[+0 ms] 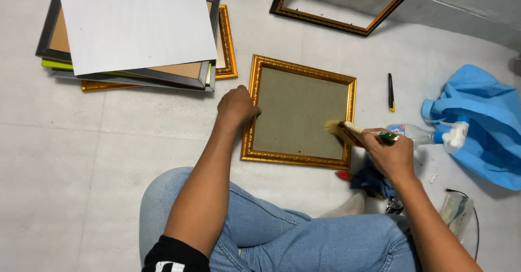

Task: Cleaning and dusting picture frames using a brush and cloth.

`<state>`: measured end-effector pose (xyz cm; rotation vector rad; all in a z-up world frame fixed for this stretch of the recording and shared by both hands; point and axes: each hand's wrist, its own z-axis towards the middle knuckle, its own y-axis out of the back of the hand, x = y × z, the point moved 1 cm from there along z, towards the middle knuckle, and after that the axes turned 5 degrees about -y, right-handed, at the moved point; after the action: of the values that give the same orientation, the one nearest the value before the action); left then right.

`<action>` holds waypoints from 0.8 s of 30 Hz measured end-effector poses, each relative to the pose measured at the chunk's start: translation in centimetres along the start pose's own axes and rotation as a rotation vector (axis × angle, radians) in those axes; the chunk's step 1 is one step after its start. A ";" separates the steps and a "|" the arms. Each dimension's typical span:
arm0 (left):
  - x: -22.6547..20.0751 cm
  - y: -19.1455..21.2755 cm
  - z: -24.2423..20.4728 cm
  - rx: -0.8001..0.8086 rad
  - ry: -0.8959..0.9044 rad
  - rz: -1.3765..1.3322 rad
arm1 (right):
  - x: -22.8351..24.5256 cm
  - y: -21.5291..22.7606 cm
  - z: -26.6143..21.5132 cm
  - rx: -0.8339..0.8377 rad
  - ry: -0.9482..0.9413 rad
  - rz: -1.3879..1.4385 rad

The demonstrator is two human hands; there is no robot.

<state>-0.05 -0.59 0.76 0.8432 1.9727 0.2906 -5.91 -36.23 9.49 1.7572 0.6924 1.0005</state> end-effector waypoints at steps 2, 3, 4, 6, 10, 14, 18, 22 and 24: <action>0.3 -0.3 0.3 -0.017 -0.010 0.015 | 0.7 -1.8 -2.0 -0.004 0.065 0.099; 0.4 -0.5 0.5 -0.034 -0.021 0.031 | 1.0 -2.7 -3.0 -0.009 0.127 0.198; 0.4 -0.4 0.5 -0.034 -0.020 0.034 | 1.8 -4.2 -4.3 -0.008 0.127 0.201; 0.2 -0.4 0.5 -0.026 -0.036 0.059 | 3.4 -7.4 -7.0 0.139 0.369 0.057; -0.4 -0.1 -0.1 -0.026 -0.026 0.083 | 9.1 -8.9 -11.3 0.235 0.474 0.308; -0.4 0.2 -0.2 -0.019 -0.029 0.081 | 11.0 -7.1 -10.0 0.336 0.520 0.349; 0.1 -0.1 0.5 -0.039 -0.023 0.064 | 5.5 -6.7 -2.7 0.206 0.210 0.172; 0.4 -0.4 0.6 -0.053 -0.029 0.034 | 2.1 -1.3 1.3 0.073 0.280 0.098; 0.4 -0.4 0.8 -0.056 -0.031 0.040 | 1.9 0.5 1.1 0.002 0.278 -0.004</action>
<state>0.36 -0.69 -0.13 0.8476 1.9115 0.3522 -3.98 -35.47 10.34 1.6332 0.8696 1.2563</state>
